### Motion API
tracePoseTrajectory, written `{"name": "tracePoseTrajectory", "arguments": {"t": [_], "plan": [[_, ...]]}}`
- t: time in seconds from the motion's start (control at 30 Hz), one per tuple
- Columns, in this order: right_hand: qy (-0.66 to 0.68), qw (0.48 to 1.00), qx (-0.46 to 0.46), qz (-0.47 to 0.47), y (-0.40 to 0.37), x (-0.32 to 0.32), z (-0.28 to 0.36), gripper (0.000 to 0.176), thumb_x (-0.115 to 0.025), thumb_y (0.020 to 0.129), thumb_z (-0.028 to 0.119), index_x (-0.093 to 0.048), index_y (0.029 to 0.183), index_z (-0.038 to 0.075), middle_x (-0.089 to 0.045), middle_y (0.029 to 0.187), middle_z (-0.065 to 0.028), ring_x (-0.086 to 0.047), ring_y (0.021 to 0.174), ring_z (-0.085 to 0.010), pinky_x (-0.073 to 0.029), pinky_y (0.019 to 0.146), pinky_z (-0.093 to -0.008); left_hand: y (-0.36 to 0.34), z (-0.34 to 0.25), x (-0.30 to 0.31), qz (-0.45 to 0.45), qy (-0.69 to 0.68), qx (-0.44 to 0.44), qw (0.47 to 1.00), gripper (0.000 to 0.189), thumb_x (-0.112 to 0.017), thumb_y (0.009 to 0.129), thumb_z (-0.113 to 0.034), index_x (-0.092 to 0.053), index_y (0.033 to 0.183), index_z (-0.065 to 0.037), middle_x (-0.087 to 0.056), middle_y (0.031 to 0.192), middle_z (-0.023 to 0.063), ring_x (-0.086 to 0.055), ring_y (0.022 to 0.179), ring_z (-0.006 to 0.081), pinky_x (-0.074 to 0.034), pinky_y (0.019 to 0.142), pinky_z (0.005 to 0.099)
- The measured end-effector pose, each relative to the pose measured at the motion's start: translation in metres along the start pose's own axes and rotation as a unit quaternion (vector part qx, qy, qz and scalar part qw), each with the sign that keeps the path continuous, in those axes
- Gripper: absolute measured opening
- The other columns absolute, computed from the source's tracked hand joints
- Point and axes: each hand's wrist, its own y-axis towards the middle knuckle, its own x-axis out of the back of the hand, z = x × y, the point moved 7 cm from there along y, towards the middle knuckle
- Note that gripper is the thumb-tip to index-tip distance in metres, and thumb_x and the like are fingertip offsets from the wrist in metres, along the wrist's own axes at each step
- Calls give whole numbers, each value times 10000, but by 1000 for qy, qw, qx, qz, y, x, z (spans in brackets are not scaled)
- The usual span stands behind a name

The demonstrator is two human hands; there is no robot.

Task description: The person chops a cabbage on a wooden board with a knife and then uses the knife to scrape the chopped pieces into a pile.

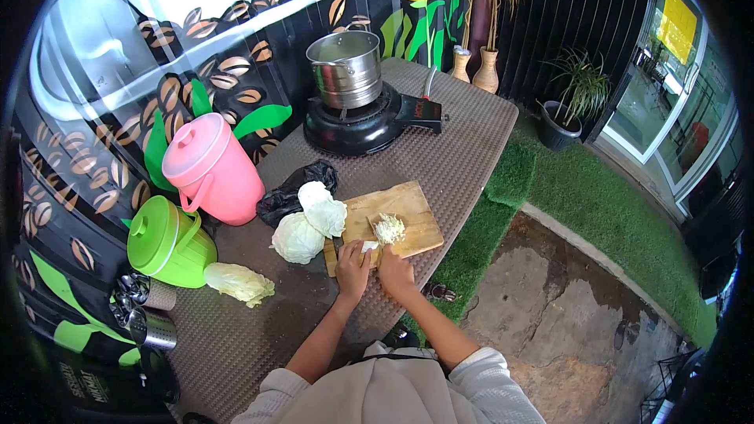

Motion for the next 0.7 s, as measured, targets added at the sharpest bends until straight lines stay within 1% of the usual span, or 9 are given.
{"name": "tracePoseTrajectory", "arguments": {"t": [0.1,0.13,0.23,0.27,0.37,0.47,0.53,0.63,0.7], "plan": [[-18,999,23,-16,-9,8,3,320,-492,871,212,-419,1097,-2,-636,796,-237,-644,776,-394,-528,629,-477,5,1,0,3,3,-4,1000,225,-649,799,-118,-633,966,33,-619,991,119,-566,959,286,-477,797,368],[23,999,-16,-25,-12,-2,1,322,-502,870,215,-419,1083,-12,-634,806,-240,-645,775,-392,-527,623,-476,4,1,0,1,3,-7,1000,224,-644,802,-118,-633,968,33,-619,989,119,-565,960,286,-476,800,368],[-10,999,-9,-31,-5,-3,5,315,-518,863,220,-422,1055,-11,-634,802,-241,-646,760,-390,-528,615,-469,5,2,-6,0,-2,-2,1000,226,-644,804,-116,-632,978,27,-616,1000,117,-559,969,288,-468,810,370],[-8,1000,-12,-28,-7,-4,1,315,-518,863,220,-422,1055,-11,-634,802,-241,-646,760,-390,-528,615,-469,1,5,-6,8,-5,4,1000,230,-648,801,-114,-632,987,21,-613,1012,115,-554,977,291,-461,817,374],[-23,999,27,8,-6,7,4,297,-504,870,226,-422,1034,-7,-633,784,-245,-648,740,-387,-531,603,-456,1,5,-6,8,3,-3,1000,237,-649,802,-116,-630,995,20,-614,1011,112,-554,978,288,-463,816,376],[-15,1000,4,-6,-11,-3,0,299,-485,883,236,-420,1031,-16,-629,770,-254,-642,737,-396,-523,626,-470,2,4,-4,10,0,3,1000,242,-648,802,-121,-629,999,18,-614,1013,112,-554,979,287,-464,818,378],[12,1000,-9,19,-8,-2,3,300,-469,896,253,-412,1016,-16,-625,800,-268,-634,761,-411,-507,671,-496,2,4,-4,7,-7,6,1000,244,-647,803,-121,-628,1003,18,-613,1015,112,-554,979,287,-464,818,378],[40,998,17,39,-1,21,7,307,-466,895,251,-406,1035,-16,-618,804,-281,-631,769,-417,-497,689,-522,2,2,-1,12,-4,10,1000,246,-647,802,-117,-628,1006,19,-613,1015,114,-553,982,288,-463,820,376],[40,998,35,27,-4,15,9,298,-450,898,243,-403,1045,-12,-618,789,-281,-631,754,-418,-501,663,-524,4,1,-1,13,2,8,1000,244,-648,802,-113,-628,1006,20,-614,1014,115,-553,985,288,-463,821,375]]}}
